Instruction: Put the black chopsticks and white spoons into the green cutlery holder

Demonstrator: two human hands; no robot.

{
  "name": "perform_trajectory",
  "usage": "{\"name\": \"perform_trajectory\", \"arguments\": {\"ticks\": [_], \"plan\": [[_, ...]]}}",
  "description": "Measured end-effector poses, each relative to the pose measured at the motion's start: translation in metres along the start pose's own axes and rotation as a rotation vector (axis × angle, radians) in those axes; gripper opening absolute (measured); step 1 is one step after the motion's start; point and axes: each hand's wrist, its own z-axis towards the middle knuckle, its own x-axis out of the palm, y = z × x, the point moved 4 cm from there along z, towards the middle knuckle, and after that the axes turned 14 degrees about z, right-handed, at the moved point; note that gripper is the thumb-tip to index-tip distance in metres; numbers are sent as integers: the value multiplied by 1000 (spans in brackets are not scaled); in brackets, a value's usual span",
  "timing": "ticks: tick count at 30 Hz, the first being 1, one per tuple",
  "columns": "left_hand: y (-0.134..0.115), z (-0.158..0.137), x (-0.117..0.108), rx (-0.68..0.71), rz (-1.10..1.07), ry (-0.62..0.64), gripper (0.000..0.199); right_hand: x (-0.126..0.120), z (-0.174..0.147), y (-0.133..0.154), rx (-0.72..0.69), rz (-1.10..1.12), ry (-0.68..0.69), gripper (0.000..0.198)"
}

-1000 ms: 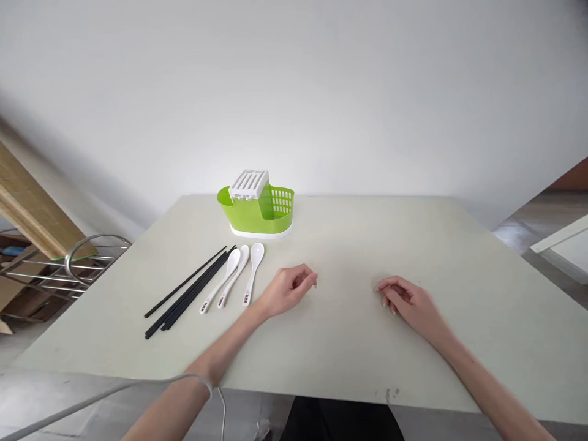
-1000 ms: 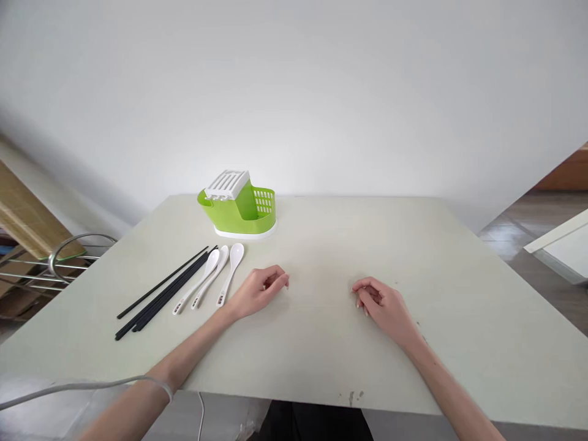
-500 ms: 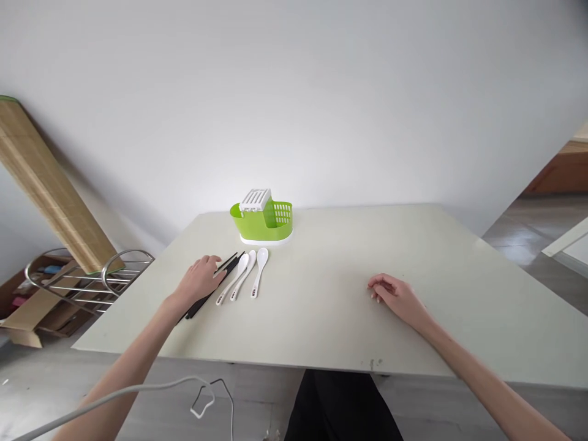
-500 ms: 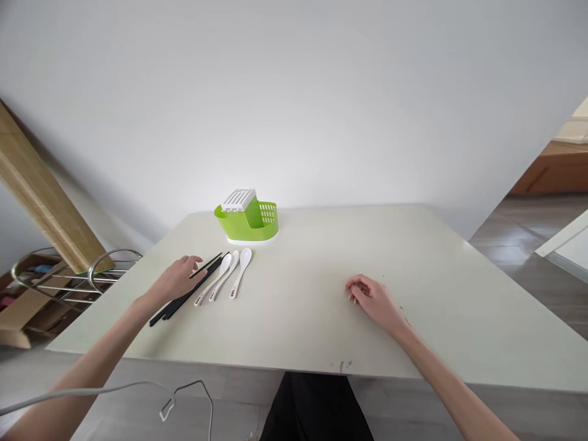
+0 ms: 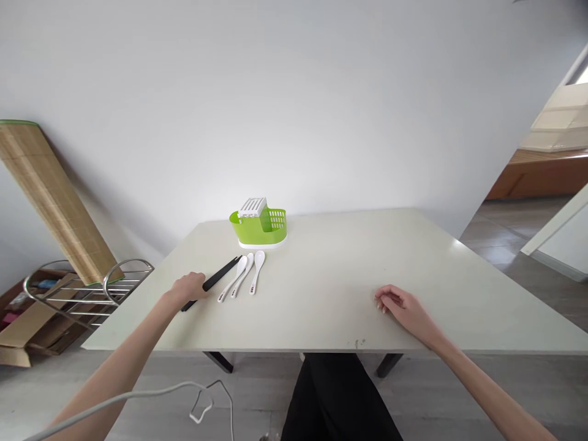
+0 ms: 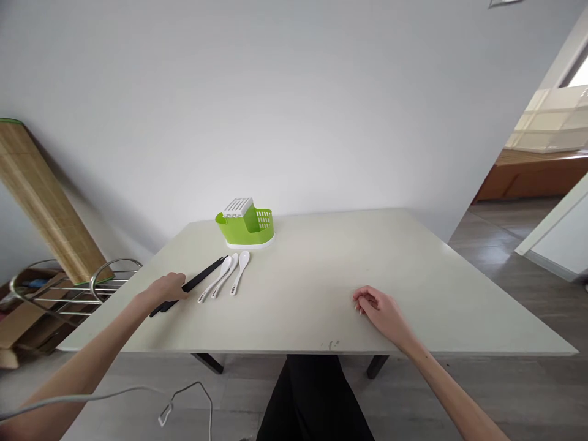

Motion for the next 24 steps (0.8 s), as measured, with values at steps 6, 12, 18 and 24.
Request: {"name": "perform_trajectory", "arguments": {"ticks": [6,12,18,24], "plan": [[-4,4,1,-19,46,-16,34,1,1,6,-21,7,-14,22],[-7,8,-1,-39,62,-51,36,1,2,4,-46,28,-36,19],[-6,-1,1,-52,57,-116,30,0,4,-3,-60,52,-48,20],[-5,-7,11,-126,56,-122,29,-1,4,-5,-59,52,-51,19]]}}
